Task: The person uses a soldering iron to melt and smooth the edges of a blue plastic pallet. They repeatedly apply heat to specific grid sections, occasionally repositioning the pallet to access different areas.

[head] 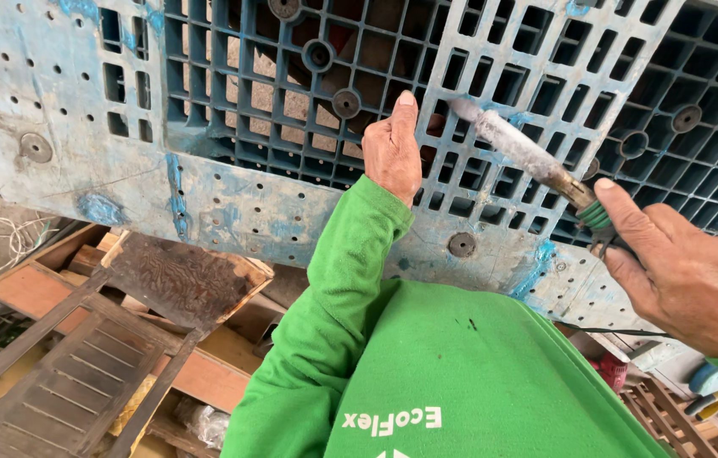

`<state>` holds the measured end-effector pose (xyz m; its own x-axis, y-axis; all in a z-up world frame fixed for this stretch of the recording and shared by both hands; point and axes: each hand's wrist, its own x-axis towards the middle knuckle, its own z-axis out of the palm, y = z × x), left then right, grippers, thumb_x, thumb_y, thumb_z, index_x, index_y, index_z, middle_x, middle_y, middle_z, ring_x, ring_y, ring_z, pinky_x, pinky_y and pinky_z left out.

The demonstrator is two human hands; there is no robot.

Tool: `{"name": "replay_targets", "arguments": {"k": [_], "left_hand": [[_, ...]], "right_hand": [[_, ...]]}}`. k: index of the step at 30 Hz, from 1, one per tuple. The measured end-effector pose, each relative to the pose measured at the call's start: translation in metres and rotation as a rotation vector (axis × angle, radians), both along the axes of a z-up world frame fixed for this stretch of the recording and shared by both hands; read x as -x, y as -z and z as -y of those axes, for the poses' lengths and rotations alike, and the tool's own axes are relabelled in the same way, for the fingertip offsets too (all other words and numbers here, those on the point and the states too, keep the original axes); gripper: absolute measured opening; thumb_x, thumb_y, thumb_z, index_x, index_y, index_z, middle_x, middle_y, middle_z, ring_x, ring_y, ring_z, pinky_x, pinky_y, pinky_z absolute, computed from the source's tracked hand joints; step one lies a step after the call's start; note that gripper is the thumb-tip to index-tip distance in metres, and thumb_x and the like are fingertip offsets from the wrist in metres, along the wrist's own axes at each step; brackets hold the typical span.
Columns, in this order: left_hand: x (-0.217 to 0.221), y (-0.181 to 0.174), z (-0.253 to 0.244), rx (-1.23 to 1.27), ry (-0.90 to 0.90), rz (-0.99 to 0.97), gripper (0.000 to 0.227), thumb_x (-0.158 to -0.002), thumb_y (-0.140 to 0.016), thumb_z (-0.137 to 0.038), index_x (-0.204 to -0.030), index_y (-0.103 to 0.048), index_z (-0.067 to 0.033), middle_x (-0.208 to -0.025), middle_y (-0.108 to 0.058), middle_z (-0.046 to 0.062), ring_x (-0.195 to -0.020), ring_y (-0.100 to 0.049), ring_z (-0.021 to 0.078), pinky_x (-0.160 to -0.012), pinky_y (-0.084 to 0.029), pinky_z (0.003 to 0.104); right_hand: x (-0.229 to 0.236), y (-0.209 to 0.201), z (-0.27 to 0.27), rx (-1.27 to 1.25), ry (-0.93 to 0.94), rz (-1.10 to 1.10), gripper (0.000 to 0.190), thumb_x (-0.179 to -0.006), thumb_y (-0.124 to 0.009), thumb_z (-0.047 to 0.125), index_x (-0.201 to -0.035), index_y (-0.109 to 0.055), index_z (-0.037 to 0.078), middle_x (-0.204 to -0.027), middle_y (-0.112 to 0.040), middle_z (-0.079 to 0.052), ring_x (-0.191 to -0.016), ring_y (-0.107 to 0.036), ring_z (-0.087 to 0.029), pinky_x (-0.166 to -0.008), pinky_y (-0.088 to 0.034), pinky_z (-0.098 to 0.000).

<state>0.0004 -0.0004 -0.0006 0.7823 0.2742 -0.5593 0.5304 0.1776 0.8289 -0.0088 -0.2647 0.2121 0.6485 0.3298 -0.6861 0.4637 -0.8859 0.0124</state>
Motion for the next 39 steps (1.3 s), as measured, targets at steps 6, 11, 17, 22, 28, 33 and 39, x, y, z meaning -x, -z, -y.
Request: {"name": "replay_targets", "arguments": {"k": [6, 11, 17, 22, 28, 33, 39], "left_hand": [[0.002, 0.005, -0.001, -0.07, 0.026, 0.068, 0.069, -0.106, -0.05, -0.05, -0.055, -0.04, -0.0033, -0.052, -0.032, 0.0, -0.054, -0.028, 0.0139, -0.048, -0.03, 0.041], [-0.005, -0.003, -0.008, 0.238, -0.093, 0.066, 0.05, -0.105, -0.053, -0.042, -0.083, -0.066, 0.0005, -0.075, -0.06, 0.002, -0.07, -0.05, 0.0124, -0.066, -0.043, 0.031], [-0.028, -0.017, -0.031, 0.373, -0.042, 0.033, 0.037, -0.1, -0.064, -0.034, -0.109, -0.072, 0.0012, -0.093, -0.07, 0.0, -0.082, -0.058, 0.0084, -0.074, -0.047, 0.026], [-0.06, -0.024, -0.053, 0.111, 0.396, 0.105, 0.039, -0.096, -0.072, -0.036, -0.104, -0.077, 0.0022, -0.08, -0.065, 0.002, -0.073, -0.05, 0.011, -0.065, -0.044, 0.031], [-0.091, -0.036, -0.067, -0.121, 0.77, 0.197, 0.044, -0.096, -0.069, -0.043, -0.09, -0.073, 0.0008, -0.073, -0.061, 0.009, -0.067, -0.054, 0.0188, -0.065, -0.047, 0.035], [-0.098, -0.034, -0.069, -0.141, 0.86, 0.207, 0.047, -0.096, -0.065, -0.047, -0.088, -0.071, -0.0011, -0.07, -0.061, 0.008, -0.062, -0.055, 0.0175, -0.061, -0.047, 0.035], [-0.086, -0.011, -0.069, -0.04, 0.803, 0.169, 0.05, -0.099, -0.063, -0.046, -0.083, -0.069, 0.0013, -0.068, -0.061, 0.004, -0.067, -0.05, 0.0116, -0.061, -0.047, 0.033]], "right_hand": [[0.007, 0.017, 0.013, 0.047, 0.241, -0.234, 0.072, -0.1, -0.058, 0.038, -0.164, -0.03, 0.02, -0.086, -0.065, -0.003, -0.048, -0.055, -0.014, -0.043, -0.048, -0.0301], [0.059, 0.023, 0.012, -0.795, 1.374, -0.838, 0.07, -0.095, -0.058, 0.025, -0.162, -0.042, 0.015, -0.071, -0.054, -0.006, -0.04, -0.048, -0.013, -0.029, -0.041, -0.0291], [0.115, 0.024, -0.031, -1.206, 1.787, -0.929, 0.066, -0.106, -0.053, 0.023, -0.166, -0.033, 0.004, -0.092, -0.058, -0.016, -0.05, -0.057, -0.015, -0.031, -0.045, -0.0266], [0.119, 0.011, -0.096, -1.692, 2.003, -1.035, 0.059, -0.115, -0.046, 0.024, -0.163, -0.024, -0.001, -0.096, -0.051, -0.017, -0.055, -0.055, -0.015, -0.036, -0.045, -0.0258], [0.111, 0.0, -0.167, -2.11, 2.252, -0.947, 0.058, -0.117, -0.04, 0.025, -0.16, -0.018, -0.007, -0.095, -0.045, -0.014, -0.056, -0.049, -0.015, -0.039, -0.045, -0.0268], [0.116, 0.006, -0.202, -2.414, 2.24, -0.881, 0.059, -0.118, -0.039, 0.023, -0.163, -0.016, -0.008, -0.098, -0.044, -0.014, -0.058, -0.046, -0.015, -0.042, -0.045, -0.027], [0.146, 0.01, -0.217, -2.4, 2.084, -0.797, 0.072, -0.107, -0.06, 0.016, -0.164, -0.02, -0.004, -0.095, -0.046, -0.014, -0.058, -0.052, -0.015, -0.042, -0.048, -0.0285]]}}
